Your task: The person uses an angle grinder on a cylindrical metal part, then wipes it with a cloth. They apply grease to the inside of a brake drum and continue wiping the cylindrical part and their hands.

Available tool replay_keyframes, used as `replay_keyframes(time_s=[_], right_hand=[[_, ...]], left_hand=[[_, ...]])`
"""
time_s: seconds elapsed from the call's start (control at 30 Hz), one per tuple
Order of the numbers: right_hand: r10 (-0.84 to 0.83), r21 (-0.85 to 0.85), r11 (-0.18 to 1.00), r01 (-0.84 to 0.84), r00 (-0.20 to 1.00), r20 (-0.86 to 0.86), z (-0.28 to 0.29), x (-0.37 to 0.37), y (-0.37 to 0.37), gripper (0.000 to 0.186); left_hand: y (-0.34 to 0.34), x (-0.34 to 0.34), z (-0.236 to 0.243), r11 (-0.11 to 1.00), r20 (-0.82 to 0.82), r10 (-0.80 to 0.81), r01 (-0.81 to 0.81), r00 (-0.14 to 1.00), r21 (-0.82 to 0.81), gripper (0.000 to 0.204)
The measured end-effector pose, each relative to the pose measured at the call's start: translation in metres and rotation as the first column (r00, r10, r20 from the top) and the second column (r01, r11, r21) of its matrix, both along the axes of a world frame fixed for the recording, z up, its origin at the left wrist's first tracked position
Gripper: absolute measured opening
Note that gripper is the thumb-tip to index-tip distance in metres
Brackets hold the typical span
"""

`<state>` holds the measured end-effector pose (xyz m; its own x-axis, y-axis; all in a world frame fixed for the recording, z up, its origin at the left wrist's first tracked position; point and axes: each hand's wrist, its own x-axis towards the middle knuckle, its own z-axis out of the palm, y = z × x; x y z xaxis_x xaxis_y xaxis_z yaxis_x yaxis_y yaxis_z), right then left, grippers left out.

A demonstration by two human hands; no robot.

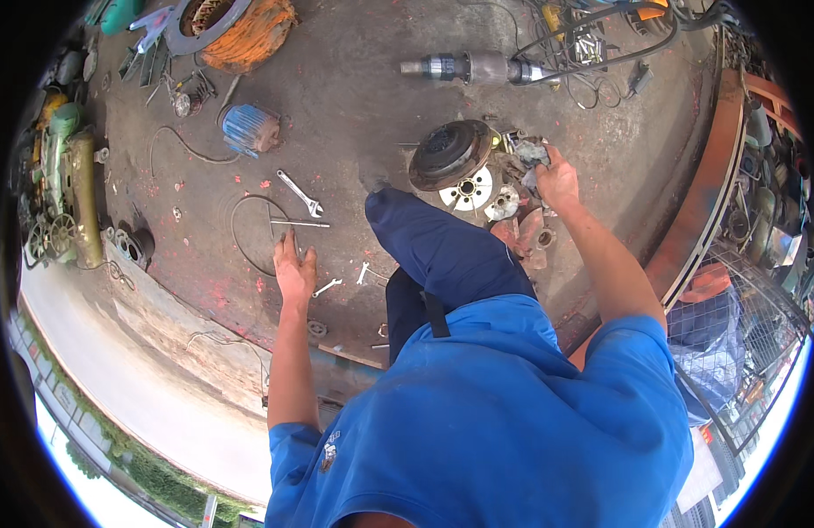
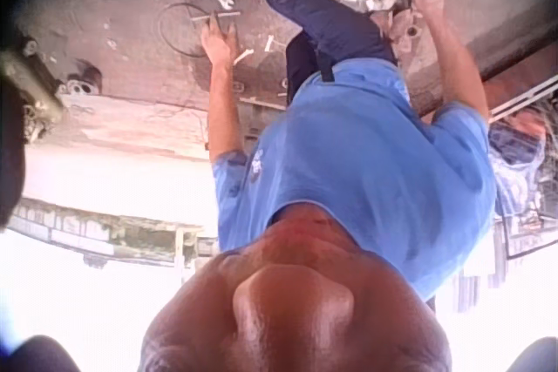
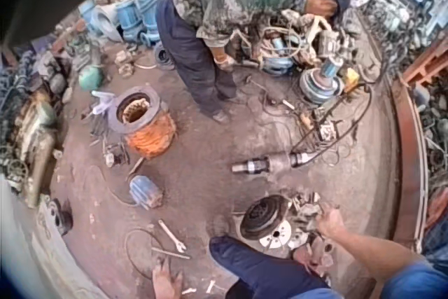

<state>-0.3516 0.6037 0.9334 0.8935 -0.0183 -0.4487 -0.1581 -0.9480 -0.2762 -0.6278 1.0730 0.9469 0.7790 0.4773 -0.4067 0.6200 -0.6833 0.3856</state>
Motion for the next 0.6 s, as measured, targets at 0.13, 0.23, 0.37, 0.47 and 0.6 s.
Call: replay_keyframes(time_s=[0.13, 0.23, 0.37, 0.47, 0.6], right_hand=[[-0.152, 0.284, 0.952, 0.113, 0.981, 0.122, -0.007, 0.053, 0.072, 0.048], [-0.204, 0.459, 0.878, 0.134, 0.973, 0.105, -0.053, 0.11, 0.12, 0.047], [-0.361, 0.573, 0.777, 0.26, 0.93, 0.067, -0.089, 0.135, 0.162, 0.048], [-0.505, 0.627, 0.639, 0.445, 0.858, -0.095, -0.116, 0.156, 0.183, 0.045], [-0.619, 0.652, 0.496, 0.573, 0.76, -0.198, -0.182, 0.162, 0.201, 0.049]], left_hand=[[0.024, 0.129, -0.021, 0.981, -0.016, -0.191, 0.19, 0.981, -0.032, 0.063], [0.031, 0.217, -0.087, 0.955, -0.008, -0.294, 0.294, 0.956, -0.028, 0.06], [0.015, 0.346, -0.149, 0.815, 0.015, -0.58, 0.58, 0.815, 0.006, 0.053], [-0.026, 0.456, -0.206, 0.673, 0.047, -0.739, 0.74, 0.672, 0.012, 0.051], [-0.074, 0.56, -0.318, 0.449, 0.098, -0.889, 0.894, 0.447, -0.01, 0.049]])
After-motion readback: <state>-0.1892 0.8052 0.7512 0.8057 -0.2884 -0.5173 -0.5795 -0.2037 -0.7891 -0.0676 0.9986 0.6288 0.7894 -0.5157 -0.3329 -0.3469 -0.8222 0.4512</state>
